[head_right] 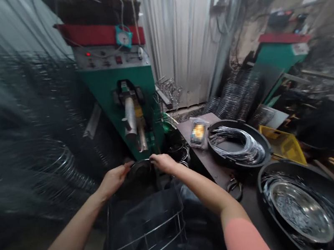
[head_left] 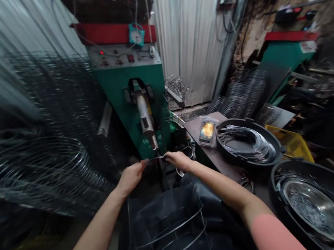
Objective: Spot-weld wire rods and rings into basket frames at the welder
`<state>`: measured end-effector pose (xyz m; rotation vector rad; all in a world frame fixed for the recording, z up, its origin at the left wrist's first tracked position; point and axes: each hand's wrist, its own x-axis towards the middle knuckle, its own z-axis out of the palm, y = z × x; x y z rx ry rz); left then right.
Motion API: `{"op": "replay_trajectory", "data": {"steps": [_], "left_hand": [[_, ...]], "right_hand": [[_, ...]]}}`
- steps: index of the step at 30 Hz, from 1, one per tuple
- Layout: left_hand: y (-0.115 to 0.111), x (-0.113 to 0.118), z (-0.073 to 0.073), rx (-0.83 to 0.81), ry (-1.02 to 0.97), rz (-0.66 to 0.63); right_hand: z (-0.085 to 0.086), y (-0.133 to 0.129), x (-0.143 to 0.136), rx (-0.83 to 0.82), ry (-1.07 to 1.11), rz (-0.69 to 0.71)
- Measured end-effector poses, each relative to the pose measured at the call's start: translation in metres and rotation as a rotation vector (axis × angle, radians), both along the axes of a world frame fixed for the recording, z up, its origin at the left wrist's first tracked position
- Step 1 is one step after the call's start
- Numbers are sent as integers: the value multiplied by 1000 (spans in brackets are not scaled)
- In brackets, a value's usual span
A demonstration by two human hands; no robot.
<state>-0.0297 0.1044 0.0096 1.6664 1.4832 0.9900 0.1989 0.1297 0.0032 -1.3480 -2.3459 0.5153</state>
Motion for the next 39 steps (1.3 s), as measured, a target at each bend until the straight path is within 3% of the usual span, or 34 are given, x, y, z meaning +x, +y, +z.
{"op": "replay_trajectory", "data": {"steps": [3, 6, 9, 14, 18, 21, 33, 39], "left_hand": [[1, -3, -1, 80, 67, -59], [2, -6, -5, 90, 94, -67], [3, -8, -9, 93, 128, -102], [5, -10, -5, 82, 191, -158], [4, -16, 6, -135, 120, -193], [3, -19, 13, -208, 60, -205], [7, -5, 4, 150, 534, -189], [5, -2, 3, 244, 716, -215]], "right_hand": [[3, 8, 6, -197, 333, 57], [10, 12, 8, -327, 435, 58], [15, 10, 5, -221, 275, 54], [16, 4, -8, -24, -268, 90], [14, 1, -13, 56, -523, 75], [14, 1, -15, 91, -576, 84], [13, 0, -19, 127, -595, 130], [12, 0, -16, 126, -595, 122]]}}
